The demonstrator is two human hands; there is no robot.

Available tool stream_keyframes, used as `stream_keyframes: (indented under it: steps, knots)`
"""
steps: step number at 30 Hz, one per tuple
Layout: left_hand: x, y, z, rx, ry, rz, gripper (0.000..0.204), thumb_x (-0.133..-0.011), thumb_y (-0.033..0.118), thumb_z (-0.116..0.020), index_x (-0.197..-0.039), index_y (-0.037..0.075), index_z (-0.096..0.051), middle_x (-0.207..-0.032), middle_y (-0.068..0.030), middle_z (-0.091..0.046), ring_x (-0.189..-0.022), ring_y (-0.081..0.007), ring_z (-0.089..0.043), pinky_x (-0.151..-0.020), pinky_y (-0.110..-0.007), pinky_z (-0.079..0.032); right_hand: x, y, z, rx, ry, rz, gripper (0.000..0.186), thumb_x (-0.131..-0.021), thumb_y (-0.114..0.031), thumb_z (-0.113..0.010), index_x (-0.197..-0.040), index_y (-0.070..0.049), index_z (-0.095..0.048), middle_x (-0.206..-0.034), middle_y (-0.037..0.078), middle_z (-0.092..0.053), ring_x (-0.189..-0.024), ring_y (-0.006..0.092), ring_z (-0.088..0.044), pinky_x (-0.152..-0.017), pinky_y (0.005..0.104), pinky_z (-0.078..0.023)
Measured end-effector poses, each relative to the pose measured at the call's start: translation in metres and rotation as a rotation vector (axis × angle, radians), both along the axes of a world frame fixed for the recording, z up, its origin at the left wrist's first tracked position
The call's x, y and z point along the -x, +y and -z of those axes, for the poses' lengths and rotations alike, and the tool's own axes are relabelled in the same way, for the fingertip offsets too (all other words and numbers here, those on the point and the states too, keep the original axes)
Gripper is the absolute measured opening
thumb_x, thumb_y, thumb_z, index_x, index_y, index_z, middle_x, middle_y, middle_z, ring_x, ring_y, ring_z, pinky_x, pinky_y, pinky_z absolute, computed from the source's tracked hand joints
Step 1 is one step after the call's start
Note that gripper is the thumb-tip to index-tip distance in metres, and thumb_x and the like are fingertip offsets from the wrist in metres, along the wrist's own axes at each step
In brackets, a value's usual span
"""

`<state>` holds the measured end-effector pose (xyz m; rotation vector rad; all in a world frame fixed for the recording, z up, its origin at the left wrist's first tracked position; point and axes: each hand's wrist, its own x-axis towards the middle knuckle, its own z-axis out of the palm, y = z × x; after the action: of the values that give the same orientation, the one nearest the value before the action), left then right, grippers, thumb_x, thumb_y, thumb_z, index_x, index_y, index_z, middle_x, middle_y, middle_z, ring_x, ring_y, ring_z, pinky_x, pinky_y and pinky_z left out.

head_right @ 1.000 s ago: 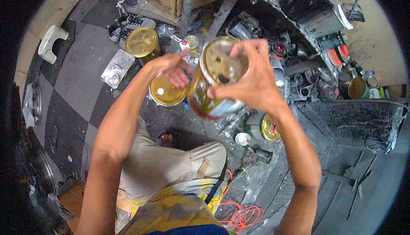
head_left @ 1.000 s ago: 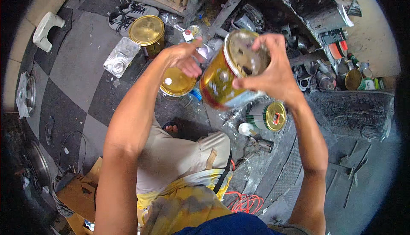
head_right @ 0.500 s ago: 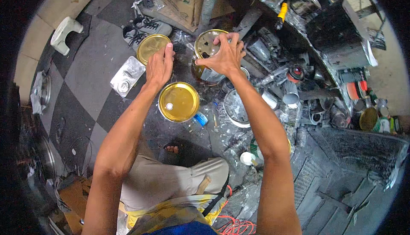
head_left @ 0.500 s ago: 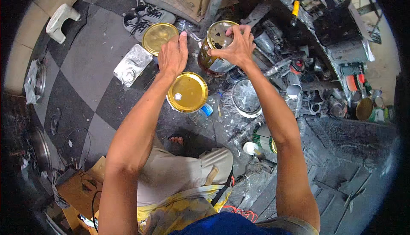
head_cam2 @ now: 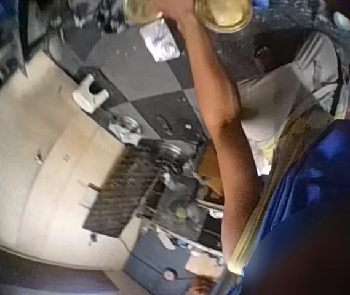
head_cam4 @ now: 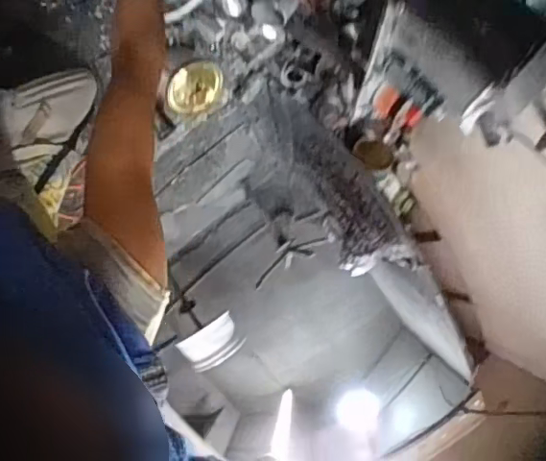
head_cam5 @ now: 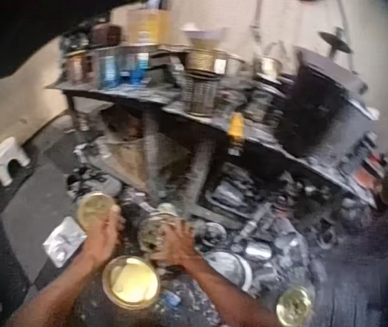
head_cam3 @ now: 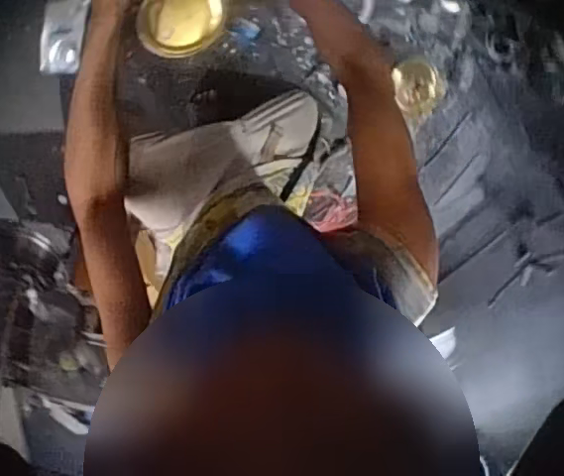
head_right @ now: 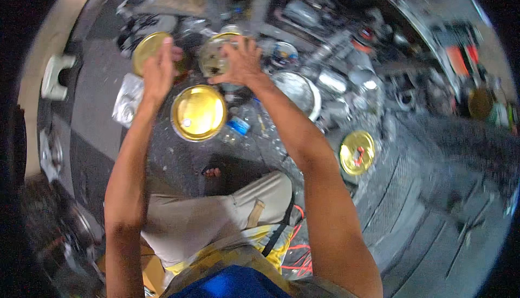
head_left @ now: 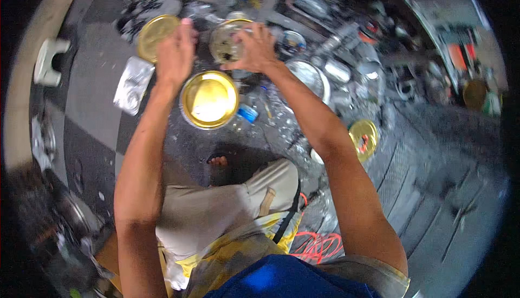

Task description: Mix paint and fill a spray gun for painting a wheel rim.

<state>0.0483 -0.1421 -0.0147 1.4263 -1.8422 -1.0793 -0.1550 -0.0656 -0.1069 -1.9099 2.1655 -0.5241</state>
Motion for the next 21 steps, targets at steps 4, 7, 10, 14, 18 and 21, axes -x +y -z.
stream_keyframes:
  steps: [4, 7, 10, 14, 18, 21]
  knots:
    - [0.017, -0.002, -0.011, 0.044, 0.025, 0.048, 0.069, -0.105, 0.055, -0.040, -0.106, -0.006, -0.071, -0.090, -0.0183, -0.073, -0.066, -0.0207, -0.067, -0.065, -0.035, -0.053, 0.039, 0.052, -0.041, 0.147, -0.153, 0.013, 0.069, -0.061, -0.058, -0.088, -0.107, -0.011, -0.067, -0.121, 0.014, -0.054, -0.119, 0.0362, -0.051, -0.097, 0.0506, -0.043]
    - [0.046, 0.021, -0.035, 0.108, 0.051, 0.145, 0.069, -0.104, 0.055, -0.040, -0.108, -0.006, -0.070, -0.092, -0.0182, -0.073, -0.067, -0.0213, -0.067, -0.065, -0.035, -0.053, 0.086, 0.138, -0.093, 0.397, -0.139, 0.072, 0.029, -0.083, -0.027, -0.081, -0.092, -0.002, -0.068, -0.090, 0.011, -0.065, -0.087, 0.0272, -0.065, -0.079, 0.0386, -0.052]
    - [0.069, 0.030, -0.041, 0.118, 0.136, 0.230, 0.068, -0.104, 0.055, -0.040, -0.108, -0.006, -0.071, -0.094, -0.0184, -0.074, -0.071, -0.0220, -0.068, -0.068, -0.035, -0.054, 0.108, 0.271, -0.127, 0.416, -0.089, 0.520, 0.024, -0.089, -0.020, -0.075, -0.086, 0.001, -0.066, -0.076, 0.009, -0.058, -0.071, 0.0178, -0.056, -0.066, 0.0312, -0.045]
    - [0.086, 0.052, -0.058, 0.118, 0.150, 0.345, 0.067, -0.104, 0.055, -0.041, -0.107, -0.004, -0.072, -0.091, -0.0162, -0.073, -0.074, -0.0209, -0.068, -0.070, -0.034, -0.054, 0.073, 0.499, -0.076, 0.318, -0.077, 1.170, 0.031, -0.094, -0.027, -0.070, -0.081, 0.001, -0.065, -0.070, 0.012, -0.060, -0.063, 0.0201, -0.054, -0.060, 0.0367, -0.044]
    - [0.096, 0.078, -0.078, 0.132, 0.222, 0.474, 0.068, -0.104, 0.056, -0.040, -0.106, -0.004, -0.071, -0.092, -0.0139, -0.073, -0.069, -0.0186, -0.065, -0.066, -0.033, -0.052, -0.088, 0.689, 0.014, 0.079, -0.204, 1.620, 0.030, -0.092, -0.026, -0.064, -0.087, 0.001, -0.076, -0.066, 0.007, -0.067, -0.063, 0.0116, -0.056, -0.060, 0.0359, -0.046]
    - [0.082, 0.097, -0.092, 0.098, 0.226, 0.523, 0.066, -0.104, 0.057, -0.041, -0.108, -0.002, -0.071, -0.092, -0.0114, -0.073, -0.067, -0.0158, -0.062, -0.063, -0.031, -0.049, -0.183, 0.722, 0.070, -0.111, -0.511, 1.581, 0.029, -0.090, -0.027, -0.066, -0.094, -0.002, -0.078, -0.069, 0.006, -0.069, -0.065, 0.0099, -0.060, -0.060, 0.0324, -0.048]
